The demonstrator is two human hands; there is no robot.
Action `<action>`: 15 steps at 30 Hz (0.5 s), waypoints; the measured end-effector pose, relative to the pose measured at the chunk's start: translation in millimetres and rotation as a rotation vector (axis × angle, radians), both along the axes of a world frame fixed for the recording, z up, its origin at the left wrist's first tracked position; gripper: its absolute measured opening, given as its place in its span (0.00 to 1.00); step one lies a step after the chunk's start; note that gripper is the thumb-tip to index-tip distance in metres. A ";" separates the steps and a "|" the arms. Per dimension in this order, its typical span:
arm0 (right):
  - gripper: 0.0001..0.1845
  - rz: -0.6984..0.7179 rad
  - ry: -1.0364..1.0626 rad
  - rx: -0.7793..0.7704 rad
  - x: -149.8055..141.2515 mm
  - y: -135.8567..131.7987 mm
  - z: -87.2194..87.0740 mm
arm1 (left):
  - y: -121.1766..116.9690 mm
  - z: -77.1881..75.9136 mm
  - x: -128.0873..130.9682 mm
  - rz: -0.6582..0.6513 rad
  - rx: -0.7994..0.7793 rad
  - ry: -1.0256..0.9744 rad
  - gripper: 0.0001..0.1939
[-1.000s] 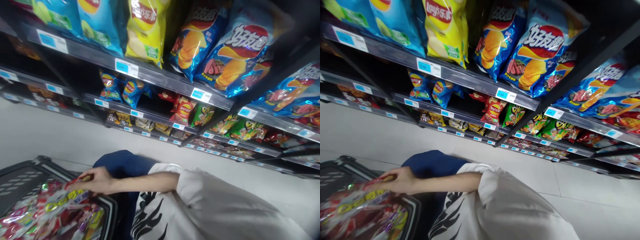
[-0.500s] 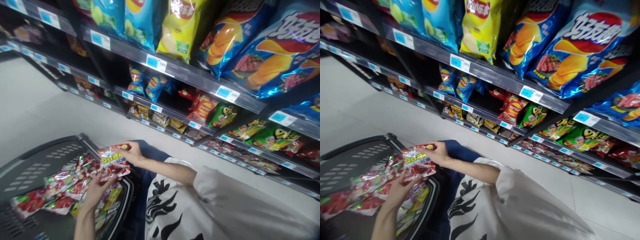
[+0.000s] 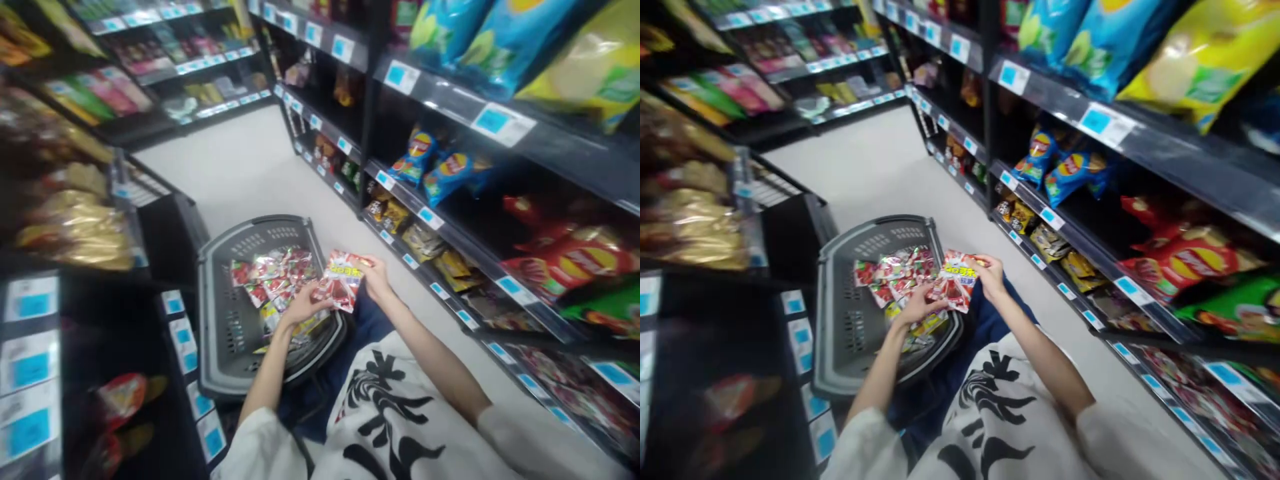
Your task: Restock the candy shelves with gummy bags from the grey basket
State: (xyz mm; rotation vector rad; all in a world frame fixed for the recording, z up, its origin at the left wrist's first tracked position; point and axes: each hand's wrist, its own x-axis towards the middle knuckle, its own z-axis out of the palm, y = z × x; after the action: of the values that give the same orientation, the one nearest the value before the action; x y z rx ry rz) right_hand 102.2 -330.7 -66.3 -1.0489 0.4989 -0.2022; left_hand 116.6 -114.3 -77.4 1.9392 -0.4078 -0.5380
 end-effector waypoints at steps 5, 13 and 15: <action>0.19 0.021 -0.013 -0.005 0.2 0.5 0.3 | 2.0 -6.5 -2.4 -0.092 -0.185 0.179 0.26; 0.18 0.043 -0.009 -0.016 -2.1 -1.3 -4.2 | 0.1 -6.0 -2.3 -0.147 -0.334 0.308 0.29; 0.17 0.051 -0.006 -0.012 -2.3 -2.3 -6.2 | 0.2 -9.0 -0.6 -0.119 -0.322 0.269 0.29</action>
State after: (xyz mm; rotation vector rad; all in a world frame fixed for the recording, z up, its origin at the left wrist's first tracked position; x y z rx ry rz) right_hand 99.8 -333.1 -72.5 -1.0708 0.4662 -0.1634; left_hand 116.0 -114.1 -86.4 1.5169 -0.4110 -0.7518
